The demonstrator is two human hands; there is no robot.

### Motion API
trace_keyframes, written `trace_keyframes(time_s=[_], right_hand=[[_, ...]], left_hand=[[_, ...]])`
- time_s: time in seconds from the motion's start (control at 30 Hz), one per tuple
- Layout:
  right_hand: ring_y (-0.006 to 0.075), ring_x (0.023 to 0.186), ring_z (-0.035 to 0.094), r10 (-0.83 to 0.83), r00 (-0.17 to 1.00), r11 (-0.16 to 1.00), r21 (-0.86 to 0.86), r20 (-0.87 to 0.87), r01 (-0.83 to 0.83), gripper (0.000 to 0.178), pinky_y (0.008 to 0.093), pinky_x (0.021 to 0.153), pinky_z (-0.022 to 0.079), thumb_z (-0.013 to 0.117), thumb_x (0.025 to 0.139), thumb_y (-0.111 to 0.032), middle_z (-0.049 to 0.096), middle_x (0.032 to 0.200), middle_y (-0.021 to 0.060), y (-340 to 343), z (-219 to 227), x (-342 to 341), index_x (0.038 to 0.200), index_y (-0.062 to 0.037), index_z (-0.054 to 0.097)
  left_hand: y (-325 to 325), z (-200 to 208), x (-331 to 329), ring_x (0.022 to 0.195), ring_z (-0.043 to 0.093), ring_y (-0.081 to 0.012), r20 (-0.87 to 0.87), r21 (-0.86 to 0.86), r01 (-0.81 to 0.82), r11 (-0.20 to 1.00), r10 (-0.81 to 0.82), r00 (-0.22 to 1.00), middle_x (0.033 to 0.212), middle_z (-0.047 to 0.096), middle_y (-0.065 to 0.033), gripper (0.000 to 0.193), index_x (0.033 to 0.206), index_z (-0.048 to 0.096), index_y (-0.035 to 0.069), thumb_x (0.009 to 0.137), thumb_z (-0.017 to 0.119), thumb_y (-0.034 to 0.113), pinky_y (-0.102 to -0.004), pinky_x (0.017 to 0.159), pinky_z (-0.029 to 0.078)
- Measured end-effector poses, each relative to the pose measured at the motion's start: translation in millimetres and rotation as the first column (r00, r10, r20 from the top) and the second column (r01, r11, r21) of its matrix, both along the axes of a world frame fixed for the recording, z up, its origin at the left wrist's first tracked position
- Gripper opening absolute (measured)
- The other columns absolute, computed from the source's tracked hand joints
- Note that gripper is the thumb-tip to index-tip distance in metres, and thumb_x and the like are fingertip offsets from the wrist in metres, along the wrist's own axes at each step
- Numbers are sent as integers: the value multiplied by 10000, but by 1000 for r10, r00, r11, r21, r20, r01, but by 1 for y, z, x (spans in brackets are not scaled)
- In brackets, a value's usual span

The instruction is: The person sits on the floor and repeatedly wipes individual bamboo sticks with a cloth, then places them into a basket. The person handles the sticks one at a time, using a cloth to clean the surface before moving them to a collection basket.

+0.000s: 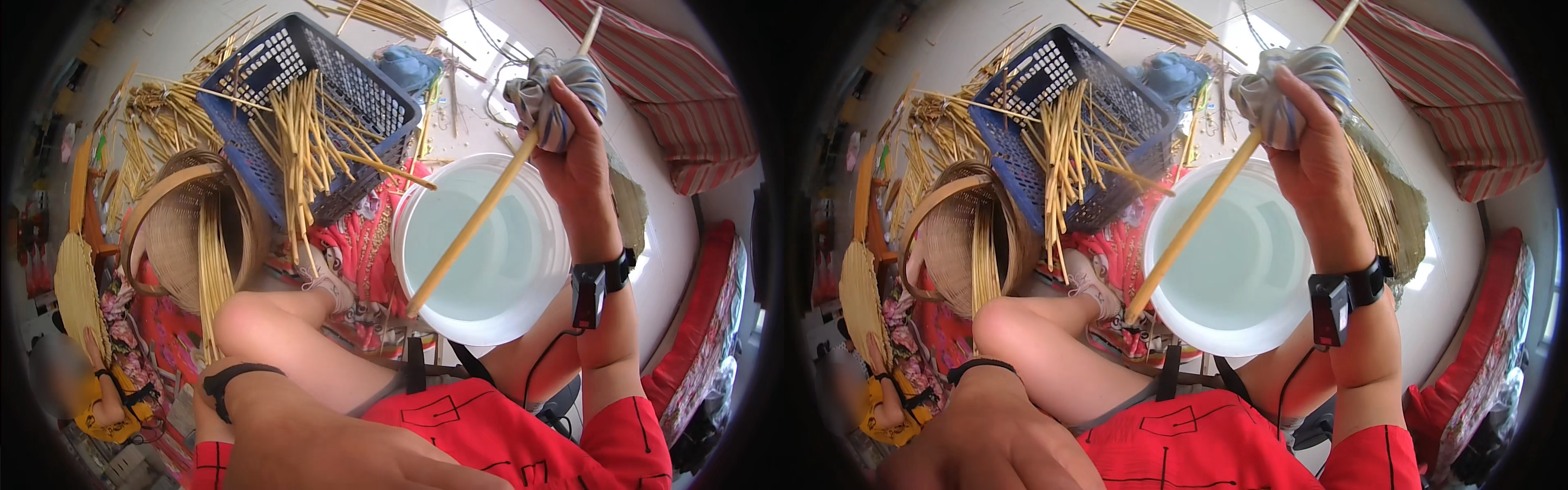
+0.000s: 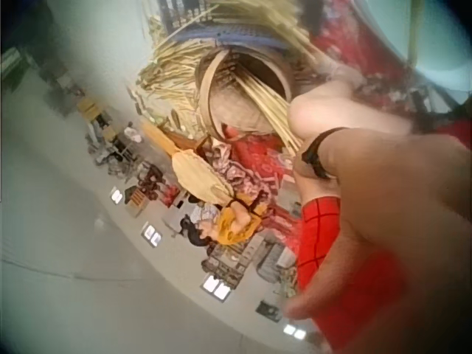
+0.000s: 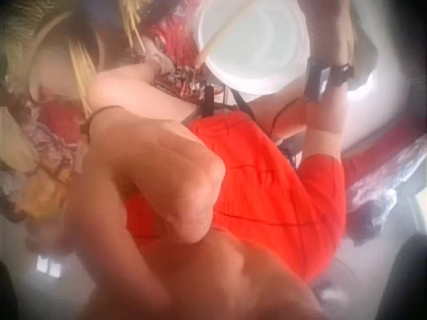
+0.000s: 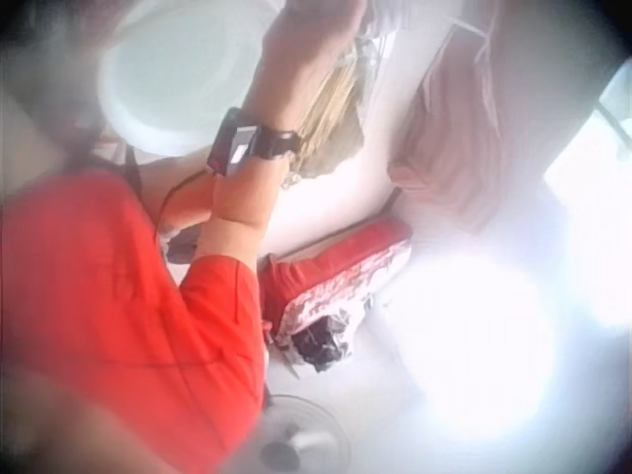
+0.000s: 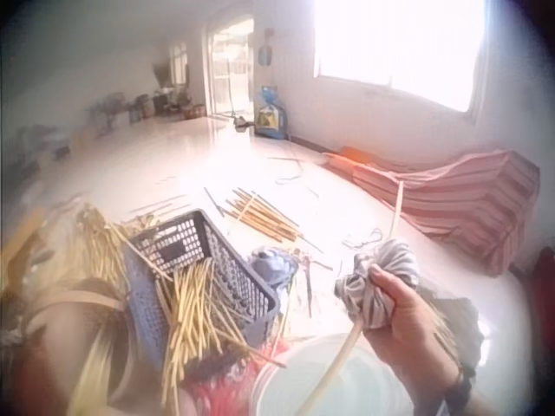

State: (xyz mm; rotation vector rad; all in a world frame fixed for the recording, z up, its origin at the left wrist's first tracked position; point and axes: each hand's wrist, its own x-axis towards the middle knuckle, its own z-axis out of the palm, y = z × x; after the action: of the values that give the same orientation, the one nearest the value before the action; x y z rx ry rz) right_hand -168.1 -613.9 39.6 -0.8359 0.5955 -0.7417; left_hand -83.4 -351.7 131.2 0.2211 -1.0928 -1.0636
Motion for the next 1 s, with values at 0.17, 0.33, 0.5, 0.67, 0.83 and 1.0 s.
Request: trace_keyframes(time_s=[0.17,0.33,0.5,0.67,0.83,1.0], right_hand=[[155,777,630,13,999,999,30,-35,-12,218,321,624,483,640,876,-213,648,885,67,2,-4,3,1022,-68,568],[161,784,634,32,999,998,53,-44,-30,197,325,625,486,623,888,-205,650,888,69,6,-3,3,1015,-67,562],[179,846,637,91,996,995,50,9,-91,224,329,682,503,621,886,-177,642,938,76,2,-7,1,1055,-48,548],[172,801,640,80,997,996,38,-9,-80,201,329,636,492,613,893,-197,653,897,74,2,-7,1,1028,-57,560],[173,808,641,74,997,997,39,-15,-73,212,333,645,491,617,891,-202,654,892,78,3,-9,1,1033,-55,565],[173,837,640,130,991,991,27,-1,-130,229,336,716,501,634,879,-197,637,924,72,7,-6,5,1037,-48,559]], left_hand=[[-1,-2,2,973,476,-235,-70,-23,10,1000,-11,997,1046,480,-142,275,1160,460,0,934,501,150,-324,874,379],[-2,-4,3,930,480,-208,-101,-37,32,999,-36,994,1003,487,-120,246,1135,464,4,942,496,153,-304,839,386],[-3,-5,4,888,483,-180,-115,-42,54,998,-58,992,960,493,-99,218,1110,469,7,950,491,155,-285,804,394],[-6,-4,3,845,486,-153,-131,-38,65,997,-69,989,916,499,-77,193,1084,473,11,958,485,157,-266,769,401],[-9,-2,6,802,490,-125,-134,-20,75,997,-77,988,873,506,-55,172,1059,478,14,967,480,159,-246,734,409],[-9,-9,16,760,493,-98,-158,50,32,998,-24,987,830,512,-34,156,1034,482,18,975,475,162,-227,699,417]])
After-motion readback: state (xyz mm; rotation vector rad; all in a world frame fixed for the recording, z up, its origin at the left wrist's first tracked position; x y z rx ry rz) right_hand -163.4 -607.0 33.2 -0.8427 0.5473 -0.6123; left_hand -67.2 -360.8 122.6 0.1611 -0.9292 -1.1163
